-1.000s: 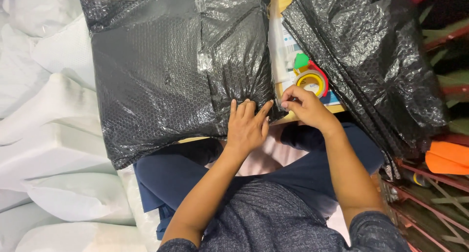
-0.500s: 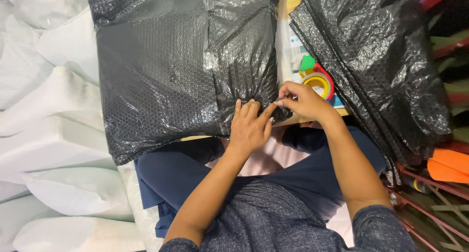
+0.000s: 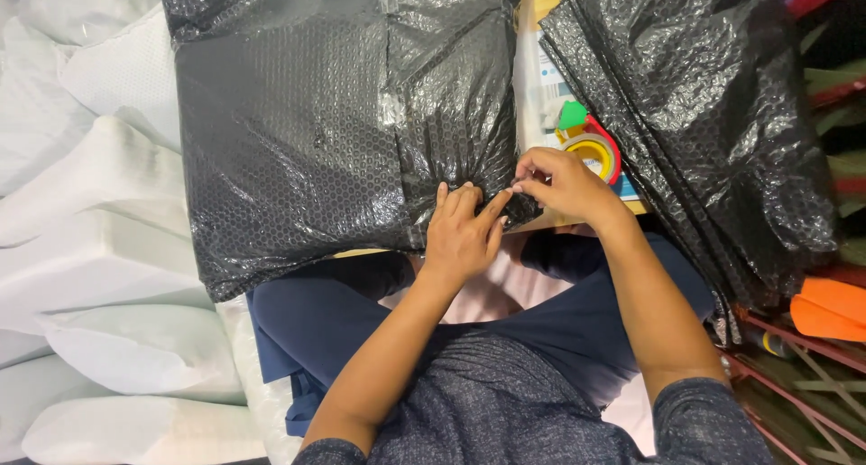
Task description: Wrapping a pillow in black bubble wrap and sealing it with adhesive tape using a dispenser.
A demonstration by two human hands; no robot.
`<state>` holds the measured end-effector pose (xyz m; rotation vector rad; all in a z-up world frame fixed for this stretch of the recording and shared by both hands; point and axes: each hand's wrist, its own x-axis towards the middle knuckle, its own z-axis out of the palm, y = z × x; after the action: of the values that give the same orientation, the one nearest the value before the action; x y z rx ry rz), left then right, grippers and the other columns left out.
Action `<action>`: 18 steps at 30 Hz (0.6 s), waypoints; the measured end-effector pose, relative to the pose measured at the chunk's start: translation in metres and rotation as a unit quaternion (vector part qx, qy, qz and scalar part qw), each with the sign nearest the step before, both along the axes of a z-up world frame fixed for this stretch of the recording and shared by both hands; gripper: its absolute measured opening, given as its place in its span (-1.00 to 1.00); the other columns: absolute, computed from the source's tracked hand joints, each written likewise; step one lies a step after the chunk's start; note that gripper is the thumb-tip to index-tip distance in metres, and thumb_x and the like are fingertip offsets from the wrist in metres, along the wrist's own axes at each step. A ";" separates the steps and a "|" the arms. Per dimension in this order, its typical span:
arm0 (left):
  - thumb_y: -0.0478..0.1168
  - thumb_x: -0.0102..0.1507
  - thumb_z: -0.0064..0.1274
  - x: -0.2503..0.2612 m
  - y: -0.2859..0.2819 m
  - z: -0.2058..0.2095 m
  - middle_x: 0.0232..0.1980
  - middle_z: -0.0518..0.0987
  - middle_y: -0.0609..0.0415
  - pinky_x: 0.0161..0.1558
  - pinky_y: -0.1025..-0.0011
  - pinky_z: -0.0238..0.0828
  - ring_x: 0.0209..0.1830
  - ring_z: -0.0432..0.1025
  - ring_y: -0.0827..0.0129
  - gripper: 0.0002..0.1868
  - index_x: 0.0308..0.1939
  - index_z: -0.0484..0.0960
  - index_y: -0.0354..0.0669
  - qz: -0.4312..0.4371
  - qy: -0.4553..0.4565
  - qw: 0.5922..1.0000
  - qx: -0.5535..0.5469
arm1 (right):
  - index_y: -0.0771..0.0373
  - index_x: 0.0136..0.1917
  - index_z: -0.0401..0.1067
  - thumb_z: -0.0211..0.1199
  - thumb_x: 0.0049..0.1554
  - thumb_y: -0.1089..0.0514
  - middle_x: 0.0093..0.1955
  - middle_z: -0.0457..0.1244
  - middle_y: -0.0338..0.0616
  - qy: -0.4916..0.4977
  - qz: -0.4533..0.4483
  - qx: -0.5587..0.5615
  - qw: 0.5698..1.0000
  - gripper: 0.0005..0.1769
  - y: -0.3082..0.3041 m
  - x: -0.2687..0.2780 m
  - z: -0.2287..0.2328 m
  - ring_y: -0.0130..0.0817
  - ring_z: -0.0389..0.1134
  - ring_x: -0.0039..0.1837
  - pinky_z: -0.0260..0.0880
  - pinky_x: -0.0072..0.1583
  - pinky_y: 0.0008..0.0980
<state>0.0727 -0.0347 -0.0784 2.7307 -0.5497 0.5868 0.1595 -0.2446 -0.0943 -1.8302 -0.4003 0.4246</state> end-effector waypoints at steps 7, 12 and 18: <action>0.08 0.38 -0.19 0.000 0.002 -0.004 -0.11 0.46 0.06 0.50 -0.03 0.00 0.18 0.45 0.12 -0.57 0.32 0.54 0.35 -0.002 0.001 1.000 0.012 | 0.33 -0.09 0.47 0.29 0.10 0.48 -0.26 0.28 0.01 -0.022 -0.002 0.004 1.000 -0.86 0.002 -0.001 0.001 -0.27 0.37 -0.32 0.51 -0.37 -0.38; 0.05 0.41 -0.25 -0.001 -0.002 0.005 -0.09 0.45 0.06 0.48 -0.06 0.06 0.19 0.45 0.12 -0.53 0.40 0.44 0.45 0.003 0.007 0.999 0.038 | 0.37 -0.08 0.48 0.27 0.09 0.51 -0.26 0.29 0.05 -0.015 -0.014 0.010 1.000 -0.85 0.005 -0.002 -0.005 -0.27 0.37 -0.37 0.50 -0.39 -0.38; 0.05 0.38 -0.25 0.001 -0.001 -0.001 -0.07 0.46 0.00 0.43 -0.14 0.12 0.21 0.43 0.09 -0.52 0.38 0.46 0.37 -0.002 0.012 0.998 0.065 | 0.39 0.01 0.41 0.27 0.05 0.51 -0.23 0.32 0.05 0.030 -0.052 0.048 0.997 -0.75 0.006 -0.002 -0.020 -0.29 0.36 -0.40 0.53 -0.38 -0.38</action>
<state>0.0733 -0.0353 -0.0789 2.8534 -0.6069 0.5356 0.1577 -0.2390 -0.1148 -1.7319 -0.2784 0.3824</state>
